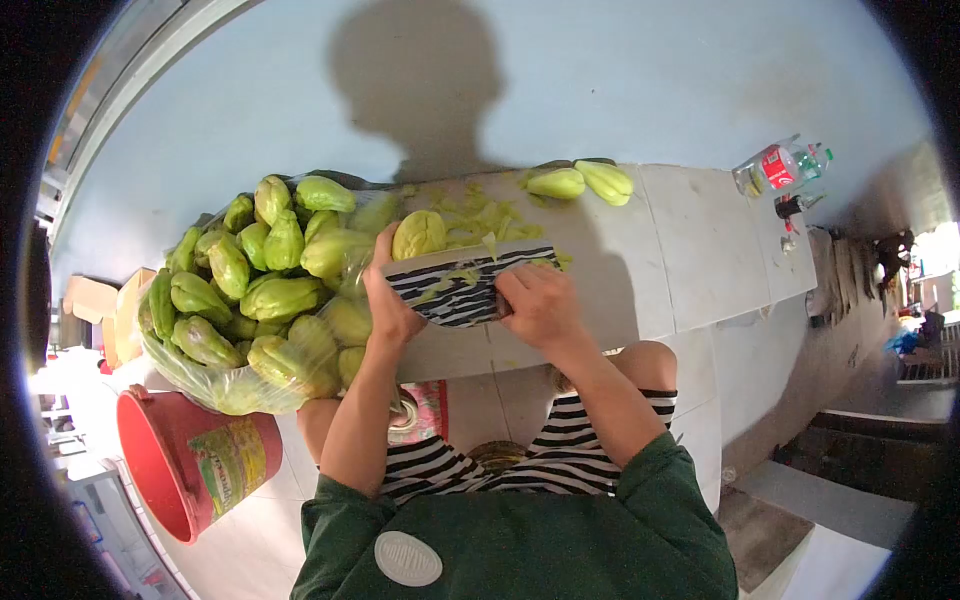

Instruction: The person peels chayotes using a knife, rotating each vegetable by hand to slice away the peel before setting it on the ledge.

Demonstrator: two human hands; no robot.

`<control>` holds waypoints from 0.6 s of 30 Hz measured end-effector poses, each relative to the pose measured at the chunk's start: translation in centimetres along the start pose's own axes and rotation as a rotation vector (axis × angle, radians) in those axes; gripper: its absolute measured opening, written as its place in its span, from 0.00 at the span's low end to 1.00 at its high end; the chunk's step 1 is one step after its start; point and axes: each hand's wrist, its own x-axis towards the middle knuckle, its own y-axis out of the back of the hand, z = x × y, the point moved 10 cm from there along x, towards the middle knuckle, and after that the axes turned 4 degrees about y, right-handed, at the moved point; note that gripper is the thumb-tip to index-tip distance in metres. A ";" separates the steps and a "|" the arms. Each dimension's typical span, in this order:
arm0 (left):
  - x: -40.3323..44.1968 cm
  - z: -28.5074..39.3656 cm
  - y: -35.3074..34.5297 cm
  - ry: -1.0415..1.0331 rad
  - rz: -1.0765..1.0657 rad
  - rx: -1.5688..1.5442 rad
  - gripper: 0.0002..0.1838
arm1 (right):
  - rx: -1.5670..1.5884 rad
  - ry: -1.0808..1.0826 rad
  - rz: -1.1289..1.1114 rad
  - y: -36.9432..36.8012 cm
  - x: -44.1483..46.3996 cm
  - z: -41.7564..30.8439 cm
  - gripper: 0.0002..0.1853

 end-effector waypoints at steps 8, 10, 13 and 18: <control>-0.3 0.1 -0.8 -0.004 -0.047 -0.046 0.35 | 0.006 0.095 0.006 0.3 0.2 -1.0 0.11; -0.5 0.2 -0.9 -0.008 -0.053 -0.051 0.33 | 0.008 0.109 -0.006 0.4 0.4 -1.4 0.11; -0.4 -0.6 -1.1 0.050 -0.059 -0.051 0.33 | 0.050 0.151 0.065 0.8 0.6 -1.8 0.08; -0.5 -0.9 -1.1 0.064 -0.063 -0.023 0.33 | 0.036 0.155 0.046 0.7 0.8 -2.0 0.08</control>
